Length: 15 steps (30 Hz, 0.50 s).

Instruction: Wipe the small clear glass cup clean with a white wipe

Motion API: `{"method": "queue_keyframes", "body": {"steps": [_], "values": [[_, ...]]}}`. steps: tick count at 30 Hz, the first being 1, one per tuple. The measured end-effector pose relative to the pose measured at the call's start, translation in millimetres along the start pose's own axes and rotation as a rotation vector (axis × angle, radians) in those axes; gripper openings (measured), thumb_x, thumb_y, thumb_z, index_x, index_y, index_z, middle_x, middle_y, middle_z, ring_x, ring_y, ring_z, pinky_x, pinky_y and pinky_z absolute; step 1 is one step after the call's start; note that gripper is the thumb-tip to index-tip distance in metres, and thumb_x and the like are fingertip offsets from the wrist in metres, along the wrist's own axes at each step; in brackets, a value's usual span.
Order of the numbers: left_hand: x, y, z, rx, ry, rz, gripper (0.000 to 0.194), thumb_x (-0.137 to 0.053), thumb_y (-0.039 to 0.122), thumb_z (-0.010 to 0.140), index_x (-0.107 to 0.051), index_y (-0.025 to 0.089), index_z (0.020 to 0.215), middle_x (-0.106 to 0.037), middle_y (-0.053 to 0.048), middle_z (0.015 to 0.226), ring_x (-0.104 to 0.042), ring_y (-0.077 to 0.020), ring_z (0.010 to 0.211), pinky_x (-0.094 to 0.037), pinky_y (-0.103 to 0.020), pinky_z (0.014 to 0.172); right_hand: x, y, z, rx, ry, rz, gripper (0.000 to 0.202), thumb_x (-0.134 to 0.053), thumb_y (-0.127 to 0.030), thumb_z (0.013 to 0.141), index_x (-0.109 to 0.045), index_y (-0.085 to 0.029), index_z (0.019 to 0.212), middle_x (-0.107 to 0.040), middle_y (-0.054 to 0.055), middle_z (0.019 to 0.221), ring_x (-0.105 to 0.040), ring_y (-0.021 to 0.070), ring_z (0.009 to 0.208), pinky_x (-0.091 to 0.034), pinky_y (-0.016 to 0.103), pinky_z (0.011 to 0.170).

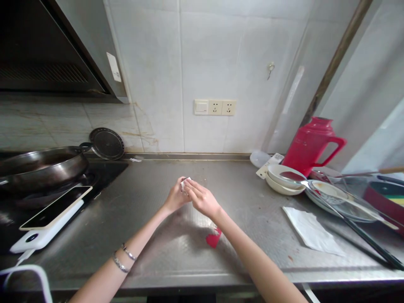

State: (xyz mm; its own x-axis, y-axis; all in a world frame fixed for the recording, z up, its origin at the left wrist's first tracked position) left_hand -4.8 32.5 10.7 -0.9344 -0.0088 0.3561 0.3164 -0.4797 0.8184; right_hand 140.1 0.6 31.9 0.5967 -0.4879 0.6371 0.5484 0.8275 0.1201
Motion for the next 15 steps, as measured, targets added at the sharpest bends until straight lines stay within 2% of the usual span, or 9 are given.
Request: {"method": "queue_keyframes", "body": {"steps": [3, 6, 10, 15], "values": [[-0.9, 0, 0, -0.026, -0.009, 0.036, 0.063, -0.076, 0.033, 0.056, -0.046, 0.021, 0.109, -0.065, -0.006, 0.099, -0.064, -0.0223, 0.087, -0.049, -0.033, 0.074, -2, 1, 2, -0.026, 0.038, -0.007, 0.044, -0.032, 0.001, 0.086, -0.053, -0.008, 0.123, -0.060, 0.018, 0.123, -0.040, 0.0228, 0.130, -0.048, 0.041, 0.102], [-0.1, 0, 0, -0.038, 0.018, 0.065, 0.056, -0.072, 0.029, 0.062, -0.045, 0.020, 0.110, -0.065, -0.007, 0.100, -0.063, -0.0209, 0.089, -0.048, -0.033, 0.077, -6, -8, -1, -0.046, 0.061, -0.008, 0.045, -0.032, 0.001, 0.085, -0.052, -0.008, 0.124, -0.060, 0.018, 0.123, -0.040, 0.0230, 0.131, -0.048, 0.041, 0.101], [1.7, 0, -2, -0.024, 0.021, 0.031, 0.045, -0.065, 0.025, 0.069, -0.045, 0.019, 0.109, -0.066, -0.005, 0.094, -0.064, -0.0176, 0.084, -0.048, -0.030, 0.076, -10, -18, -6, 0.020, 0.052, -0.015, 0.045, -0.032, 0.001, 0.085, -0.050, -0.009, 0.125, -0.061, 0.016, 0.122, -0.039, 0.0229, 0.131, -0.048, 0.041, 0.101], [-0.1, 4, -3, -0.037, 0.007, 0.053, 0.055, -0.072, 0.027, 0.061, -0.046, 0.020, 0.109, -0.066, -0.004, 0.096, -0.063, -0.0185, 0.083, -0.048, -0.029, 0.073, -6, -7, -2, -0.006, 0.063, -0.040, 0.045, -0.031, 0.001, 0.084, -0.050, -0.009, 0.124, -0.062, 0.018, 0.119, -0.043, 0.0235, 0.129, -0.050, 0.040, 0.098]]}}
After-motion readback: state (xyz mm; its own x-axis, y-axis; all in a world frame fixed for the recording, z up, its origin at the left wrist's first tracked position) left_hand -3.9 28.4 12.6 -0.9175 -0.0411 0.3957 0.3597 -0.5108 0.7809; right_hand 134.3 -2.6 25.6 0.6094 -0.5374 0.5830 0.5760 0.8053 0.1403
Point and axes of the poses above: each hand's wrist, its own z-axis towards the middle knuckle, its own x-axis out of the back of the hand, y = z × x, the point moved 1 cm from there along z, towards the middle knuckle
